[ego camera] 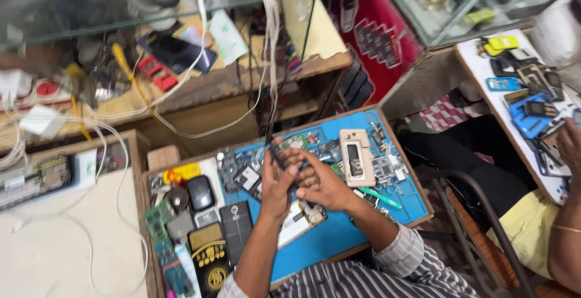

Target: The person navigates a smartphone's settings, then uses a magnifying lamp to inspect and manipulate small components on a disassembled mobile phone. They handle a battery, circuit boards, and phone casings, moving parts around the workbench while examining them under magnification.

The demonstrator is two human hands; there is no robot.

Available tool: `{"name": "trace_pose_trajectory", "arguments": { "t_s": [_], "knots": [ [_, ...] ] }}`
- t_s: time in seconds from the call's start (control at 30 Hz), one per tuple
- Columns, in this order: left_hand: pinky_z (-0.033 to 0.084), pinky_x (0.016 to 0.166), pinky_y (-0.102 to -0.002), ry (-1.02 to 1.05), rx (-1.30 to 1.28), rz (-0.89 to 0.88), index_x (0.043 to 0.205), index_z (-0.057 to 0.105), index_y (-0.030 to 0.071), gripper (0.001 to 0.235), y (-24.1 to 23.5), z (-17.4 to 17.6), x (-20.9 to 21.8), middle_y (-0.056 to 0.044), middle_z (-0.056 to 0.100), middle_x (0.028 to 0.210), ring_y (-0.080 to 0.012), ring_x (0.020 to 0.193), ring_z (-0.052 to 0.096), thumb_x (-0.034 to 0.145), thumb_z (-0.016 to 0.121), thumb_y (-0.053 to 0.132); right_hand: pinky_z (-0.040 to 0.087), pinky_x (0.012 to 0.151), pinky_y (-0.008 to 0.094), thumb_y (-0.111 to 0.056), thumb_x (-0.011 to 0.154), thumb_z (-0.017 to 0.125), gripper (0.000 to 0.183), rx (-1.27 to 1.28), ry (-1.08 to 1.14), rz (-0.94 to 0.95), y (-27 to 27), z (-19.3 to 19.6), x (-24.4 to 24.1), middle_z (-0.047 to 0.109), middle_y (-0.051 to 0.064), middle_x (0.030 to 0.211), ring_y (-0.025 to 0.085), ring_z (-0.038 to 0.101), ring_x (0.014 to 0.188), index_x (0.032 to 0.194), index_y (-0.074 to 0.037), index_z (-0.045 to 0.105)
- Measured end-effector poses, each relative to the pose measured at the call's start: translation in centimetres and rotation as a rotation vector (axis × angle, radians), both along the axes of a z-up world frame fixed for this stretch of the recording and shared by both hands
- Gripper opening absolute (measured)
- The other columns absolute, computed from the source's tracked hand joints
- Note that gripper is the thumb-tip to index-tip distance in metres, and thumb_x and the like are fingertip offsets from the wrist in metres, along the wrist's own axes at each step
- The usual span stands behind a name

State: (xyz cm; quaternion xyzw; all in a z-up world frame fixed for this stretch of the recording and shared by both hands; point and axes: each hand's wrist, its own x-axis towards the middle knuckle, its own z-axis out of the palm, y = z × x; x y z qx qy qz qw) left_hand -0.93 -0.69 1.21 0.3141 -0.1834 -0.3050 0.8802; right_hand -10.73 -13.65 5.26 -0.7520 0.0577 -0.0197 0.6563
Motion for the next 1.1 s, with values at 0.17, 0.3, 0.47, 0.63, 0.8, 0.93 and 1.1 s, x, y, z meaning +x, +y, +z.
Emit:
{"name": "trace_pose_trajectory", "arguments": {
  "t_s": [0.17, 0.3, 0.47, 0.63, 0.8, 0.93, 1.1],
  "knots": [
    [0.055, 0.099, -0.041, -0.032, 0.017, -0.006, 0.162, 0.023, 0.014, 0.087, -0.1, 0.0, -0.5, -0.012, 0.056, 0.126, -0.0221, 0.113, 0.061, 0.092, 0.074, 0.024, 0.058, 0.070, 0.030, -0.030, 0.082, 0.079, 0.109, -0.248, 0.107, 0.084, -0.2, 5.8, 0.4, 0.073, 0.012, 0.094, 0.016, 0.072, 0.080, 0.165, -0.016, 0.009],
    [0.056, 0.095, -0.041, 0.111, -0.036, 0.011, 0.162, 0.026, 0.014, 0.082, -0.5, -0.2, -0.2, -0.016, 0.061, 0.127, -0.0241, 0.106, 0.065, 0.098, 0.062, 0.049, 0.060, 0.071, 0.037, -0.037, 0.077, 0.084, 0.115, -0.665, 0.217, 0.118, -2.6, 11.1, 2.8, 0.075, 0.017, 0.093, 0.025, 0.077, 0.078, 0.161, -0.016, 0.008],
    [0.058, 0.087, -0.043, 0.283, -0.072, -0.068, 0.154, 0.035, 0.011, 0.087, -0.4, 0.2, 0.5, -0.017, 0.062, 0.131, -0.0262, 0.101, 0.065, 0.094, 0.034, 0.075, 0.059, 0.082, 0.032, -0.043, 0.094, 0.077, 0.086, -0.851, -0.347, -0.157, -10.2, 17.6, 11.8, 0.077, 0.010, 0.095, 0.019, 0.075, 0.086, 0.159, -0.005, 0.035],
    [0.055, 0.096, -0.050, 0.357, -0.145, -0.100, 0.145, 0.047, 0.004, 0.084, -0.1, 0.6, 0.4, -0.017, 0.062, 0.136, -0.0322, 0.111, 0.065, 0.097, 0.027, 0.070, 0.060, 0.075, 0.039, -0.031, 0.104, 0.076, 0.037, -0.968, -0.786, -0.472, -16.8, 20.6, 24.3, 0.074, 0.014, 0.100, 0.025, 0.074, 0.085, 0.117, 0.001, 0.062],
    [0.050, 0.107, -0.053, 0.381, -0.253, -0.113, 0.141, 0.051, 0.001, 0.080, -0.1, 0.3, 0.6, -0.017, 0.063, 0.128, -0.0331, 0.116, 0.064, 0.103, 0.027, 0.068, 0.053, 0.083, 0.045, -0.035, 0.116, 0.060, 0.043, -0.924, -0.296, -0.671, -19.2, 19.1, 32.9, 0.069, 0.021, 0.083, 0.038, 0.068, 0.078, 0.095, 0.000, 0.072],
    [0.050, 0.104, -0.051, 0.342, -0.335, -0.159, 0.139, 0.054, -0.001, 0.085, -0.1, 0.1, 0.8, -0.019, 0.064, 0.126, -0.0332, 0.114, 0.063, 0.103, 0.026, 0.070, 0.051, 0.069, 0.048, -0.020, 0.096, 0.065, 0.017, -0.816, -0.624, -0.854, -19.1, 17.7, 36.8, 0.072, 0.016, 0.078, 0.038, 0.070, 0.076, 0.100, -0.004, 0.068],
    [0.055, 0.099, -0.048, 0.391, -0.180, -0.183, 0.138, 0.055, -0.001, 0.088, -0.2, 0.5, 0.9, -0.019, 0.066, 0.125, -0.0320, 0.110, 0.066, 0.099, 0.022, 0.071, 0.052, 0.065, 0.047, -0.019, 0.088, 0.065, 0.012, -0.647, -0.591, -0.946, -17.9, 18.1, 37.0, 0.071, 0.014, 0.067, 0.034, 0.072, 0.068, 0.095, -0.011, 0.072]
  ]
}}
